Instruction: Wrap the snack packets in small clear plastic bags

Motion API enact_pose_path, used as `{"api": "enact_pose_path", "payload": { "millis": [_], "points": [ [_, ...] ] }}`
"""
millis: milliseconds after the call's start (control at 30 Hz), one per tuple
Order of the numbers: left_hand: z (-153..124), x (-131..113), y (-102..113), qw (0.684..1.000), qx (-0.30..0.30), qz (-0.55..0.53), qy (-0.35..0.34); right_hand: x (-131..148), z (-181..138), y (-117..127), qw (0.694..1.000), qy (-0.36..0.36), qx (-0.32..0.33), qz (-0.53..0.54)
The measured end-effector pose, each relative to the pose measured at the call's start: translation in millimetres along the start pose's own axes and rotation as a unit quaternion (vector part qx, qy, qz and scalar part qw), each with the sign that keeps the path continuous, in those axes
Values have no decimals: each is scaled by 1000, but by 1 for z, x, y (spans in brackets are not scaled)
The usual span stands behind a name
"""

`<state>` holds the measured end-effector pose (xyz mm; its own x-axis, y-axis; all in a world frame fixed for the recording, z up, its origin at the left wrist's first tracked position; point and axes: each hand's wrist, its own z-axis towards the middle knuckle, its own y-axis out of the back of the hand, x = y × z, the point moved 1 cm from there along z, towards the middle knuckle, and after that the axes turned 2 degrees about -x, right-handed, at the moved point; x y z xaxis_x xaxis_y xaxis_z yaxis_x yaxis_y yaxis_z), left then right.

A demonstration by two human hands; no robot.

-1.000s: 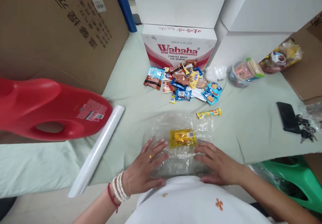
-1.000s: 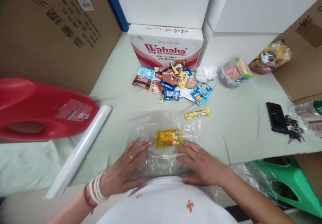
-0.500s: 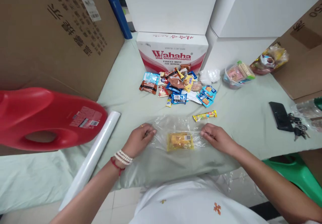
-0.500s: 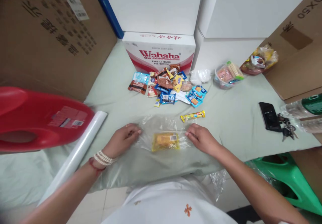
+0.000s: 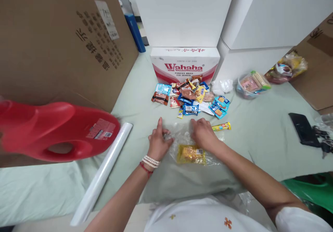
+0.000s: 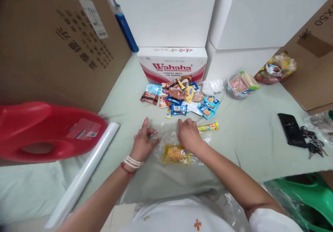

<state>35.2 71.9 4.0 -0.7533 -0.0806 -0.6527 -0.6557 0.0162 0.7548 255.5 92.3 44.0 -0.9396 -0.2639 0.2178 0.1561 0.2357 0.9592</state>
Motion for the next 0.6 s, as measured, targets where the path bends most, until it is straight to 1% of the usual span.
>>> {"api": "enact_pose_path", "payload": {
  "millis": [67, 133, 200, 267, 333, 367, 467, 533, 600],
  "points": [
    [4, -3, -1, 1000, 15, 8, 5, -1, 7, 1, 999, -6, 34, 17],
    [6, -3, -2, 999, 41, 24, 3, -2, 6, 8, 998, 14, 52, 44],
    [6, -2, -3, 998, 59, 31, -5, 1, -4, 15, 996, 57, 44, 49],
    [5, 0, -4, 998, 54, 28, -16, 9, -23, 17, 991, 121, 40, 27],
    [2, 5, -3, 999, 32, 19, -32, 17, -47, 11, 982, 181, 56, 1],
    [0, 9, -2, 999, 21, 13, -44, 19, -58, 5, 978, 200, 64, -8],
    [-9, 25, 8, 995, 4, 5, -101, 18, -82, -17, 974, 214, 69, -8],
    [-19, 36, 18, 989, 19, 15, -146, 13, -89, -29, 975, 213, 56, 9],
    [-32, 43, 30, 985, 42, 19, -164, 9, -90, -36, 976, 213, 40, 37]
  ]
}}
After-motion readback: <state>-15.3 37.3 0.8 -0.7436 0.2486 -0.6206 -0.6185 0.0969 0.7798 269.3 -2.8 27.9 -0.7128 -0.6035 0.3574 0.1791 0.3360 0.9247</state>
